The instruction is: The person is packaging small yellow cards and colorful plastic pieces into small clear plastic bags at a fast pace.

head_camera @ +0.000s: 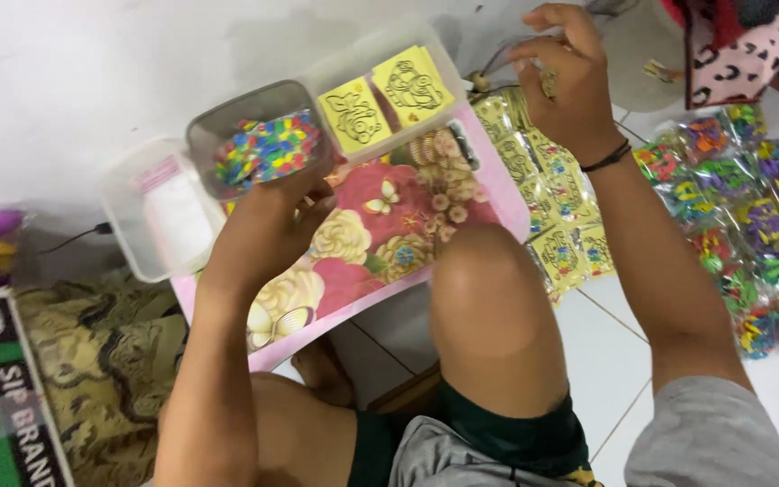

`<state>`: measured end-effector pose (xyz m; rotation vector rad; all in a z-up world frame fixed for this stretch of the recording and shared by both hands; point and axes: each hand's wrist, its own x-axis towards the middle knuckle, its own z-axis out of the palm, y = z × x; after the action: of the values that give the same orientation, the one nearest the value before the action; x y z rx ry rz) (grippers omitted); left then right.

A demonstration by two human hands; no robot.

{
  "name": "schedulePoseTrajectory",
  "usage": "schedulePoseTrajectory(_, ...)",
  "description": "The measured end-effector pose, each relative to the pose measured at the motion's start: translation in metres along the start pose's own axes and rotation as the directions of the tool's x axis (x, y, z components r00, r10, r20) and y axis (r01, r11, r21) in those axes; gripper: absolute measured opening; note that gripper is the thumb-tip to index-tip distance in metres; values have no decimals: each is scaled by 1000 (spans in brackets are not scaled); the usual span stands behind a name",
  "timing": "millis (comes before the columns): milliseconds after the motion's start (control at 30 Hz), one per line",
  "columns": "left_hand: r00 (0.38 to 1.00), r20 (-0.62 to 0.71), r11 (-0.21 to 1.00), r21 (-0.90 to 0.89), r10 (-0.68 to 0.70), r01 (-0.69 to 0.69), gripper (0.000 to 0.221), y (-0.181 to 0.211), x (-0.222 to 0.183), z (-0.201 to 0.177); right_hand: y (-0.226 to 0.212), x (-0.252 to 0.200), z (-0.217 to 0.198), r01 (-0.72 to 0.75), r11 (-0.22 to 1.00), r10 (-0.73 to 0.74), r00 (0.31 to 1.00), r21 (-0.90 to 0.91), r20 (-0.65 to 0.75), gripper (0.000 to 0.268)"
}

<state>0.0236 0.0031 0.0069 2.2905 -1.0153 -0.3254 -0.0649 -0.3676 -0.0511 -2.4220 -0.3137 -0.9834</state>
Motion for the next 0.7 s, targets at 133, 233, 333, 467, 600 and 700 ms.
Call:
schedulePoseTrajectory(133, 997, 68, 992, 120, -48, 39, 21, -39, -15, 0, -56, 41, 8, 136, 990, -139, 984, 37, 111, 12)
schedulePoseTrajectory(233, 974, 186, 968, 235, -131, 86, 26, -69, -28, 10, -90, 65, 21, 223, 973, -232, 950, 64, 210, 12)
schedulePoseTrajectory(333, 882, 299, 908, 323, -365, 266, 44, -94, -36, 23, -115, 85, 45, 321, 947, -306, 898, 5, 315, 13)
schedulePoseTrajectory(467, 841, 391, 904, 354, -374, 238, 42, -107, -46, 27, -139, 102, 84, 464, 885, -439, 800, 44, 409, 14)
schedulePoseTrajectory(600, 801, 408, 882, 367, -438, 295, 35, -85, -58, 8, -155, 105, 135, 586, 810, -508, 702, 2, 499, 21)
schedulePoseTrajectory(700, 807, 404, 875, 406, -430, 263, 53, -95, -63, 21, -167, 110, 180, 628, 777, -565, 657, 53, 498, 19)
